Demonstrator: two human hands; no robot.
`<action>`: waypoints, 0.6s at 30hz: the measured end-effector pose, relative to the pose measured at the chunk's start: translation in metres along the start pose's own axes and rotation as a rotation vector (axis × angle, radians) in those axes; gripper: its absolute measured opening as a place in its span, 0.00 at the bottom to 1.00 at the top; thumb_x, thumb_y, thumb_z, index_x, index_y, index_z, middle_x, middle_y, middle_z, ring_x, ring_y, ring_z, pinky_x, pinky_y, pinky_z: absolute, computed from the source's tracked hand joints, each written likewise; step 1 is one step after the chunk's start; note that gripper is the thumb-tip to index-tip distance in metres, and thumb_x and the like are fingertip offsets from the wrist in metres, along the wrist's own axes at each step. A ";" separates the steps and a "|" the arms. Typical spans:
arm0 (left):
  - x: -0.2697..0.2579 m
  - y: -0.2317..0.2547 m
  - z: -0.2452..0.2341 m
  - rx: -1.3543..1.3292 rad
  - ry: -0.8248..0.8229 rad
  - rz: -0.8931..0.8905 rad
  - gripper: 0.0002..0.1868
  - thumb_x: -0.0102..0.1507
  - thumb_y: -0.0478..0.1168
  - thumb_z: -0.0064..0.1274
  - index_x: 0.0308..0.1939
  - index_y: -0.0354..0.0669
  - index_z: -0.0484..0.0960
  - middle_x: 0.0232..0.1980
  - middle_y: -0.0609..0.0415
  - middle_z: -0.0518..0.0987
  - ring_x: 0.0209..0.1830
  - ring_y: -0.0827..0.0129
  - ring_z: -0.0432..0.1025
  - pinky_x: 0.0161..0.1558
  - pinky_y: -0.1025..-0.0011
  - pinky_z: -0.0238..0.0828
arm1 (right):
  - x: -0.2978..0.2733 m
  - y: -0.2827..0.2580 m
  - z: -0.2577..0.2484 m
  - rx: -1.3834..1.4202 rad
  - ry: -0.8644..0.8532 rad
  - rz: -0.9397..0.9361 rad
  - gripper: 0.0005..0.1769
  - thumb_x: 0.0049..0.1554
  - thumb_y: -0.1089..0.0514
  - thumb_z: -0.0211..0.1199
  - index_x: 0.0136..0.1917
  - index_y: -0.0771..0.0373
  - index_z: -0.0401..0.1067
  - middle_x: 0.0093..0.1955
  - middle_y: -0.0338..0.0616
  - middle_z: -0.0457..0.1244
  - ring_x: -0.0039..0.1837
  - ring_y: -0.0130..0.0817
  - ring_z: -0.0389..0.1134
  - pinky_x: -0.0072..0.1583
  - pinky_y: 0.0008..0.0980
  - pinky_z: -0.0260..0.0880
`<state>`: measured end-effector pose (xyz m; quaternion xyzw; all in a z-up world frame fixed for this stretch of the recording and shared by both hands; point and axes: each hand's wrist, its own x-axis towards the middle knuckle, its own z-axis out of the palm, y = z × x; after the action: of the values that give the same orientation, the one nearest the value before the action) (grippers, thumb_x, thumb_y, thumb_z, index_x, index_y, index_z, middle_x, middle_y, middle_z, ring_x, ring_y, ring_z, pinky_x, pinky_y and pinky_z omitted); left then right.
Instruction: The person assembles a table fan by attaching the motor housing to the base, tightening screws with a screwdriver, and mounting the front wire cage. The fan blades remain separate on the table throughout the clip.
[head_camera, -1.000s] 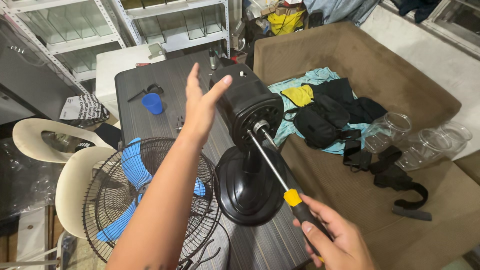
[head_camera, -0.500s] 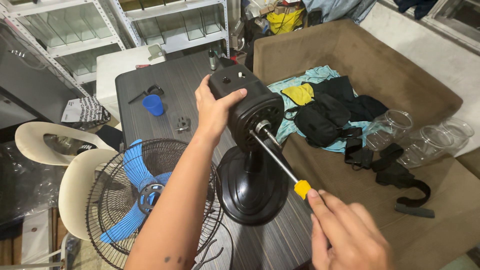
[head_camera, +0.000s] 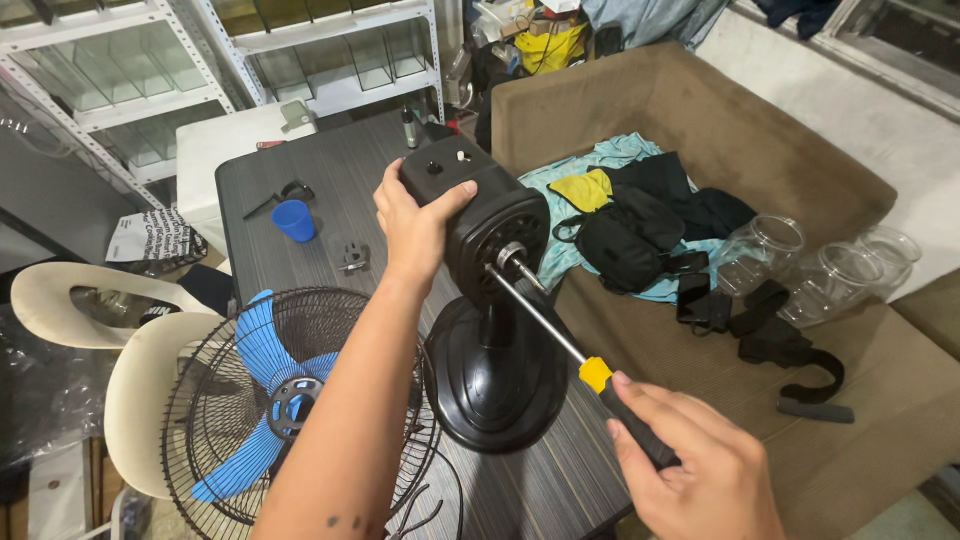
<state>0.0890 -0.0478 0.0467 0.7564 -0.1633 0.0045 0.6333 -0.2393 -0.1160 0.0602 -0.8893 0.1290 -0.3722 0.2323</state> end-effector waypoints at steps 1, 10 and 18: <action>0.000 -0.002 0.001 0.010 0.005 0.010 0.58 0.50 0.60 0.66 0.76 0.38 0.54 0.73 0.42 0.56 0.74 0.48 0.51 0.72 0.57 0.53 | -0.004 0.001 0.002 0.024 -0.002 0.056 0.21 0.44 0.64 0.72 0.53 0.66 0.79 0.49 0.49 0.73 0.51 0.35 0.77 0.52 0.29 0.76; -0.001 -0.013 0.006 0.080 0.065 0.051 0.58 0.52 0.61 0.65 0.76 0.38 0.53 0.75 0.40 0.55 0.75 0.45 0.51 0.72 0.52 0.49 | -0.008 0.024 0.010 0.344 -0.099 0.515 0.23 0.48 0.63 0.71 0.58 0.64 0.79 0.46 0.49 0.74 0.47 0.31 0.78 0.50 0.25 0.75; -0.005 -0.013 0.007 0.084 0.084 0.083 0.58 0.55 0.62 0.64 0.77 0.35 0.52 0.76 0.37 0.54 0.76 0.44 0.50 0.74 0.53 0.47 | -0.001 0.038 0.001 0.112 -0.303 0.515 0.20 0.51 0.50 0.69 0.53 0.63 0.74 0.40 0.47 0.75 0.42 0.27 0.77 0.45 0.26 0.72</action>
<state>0.0867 -0.0515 0.0315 0.7739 -0.1677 0.0694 0.6067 -0.2415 -0.1481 0.0400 -0.8585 0.2933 -0.1707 0.3844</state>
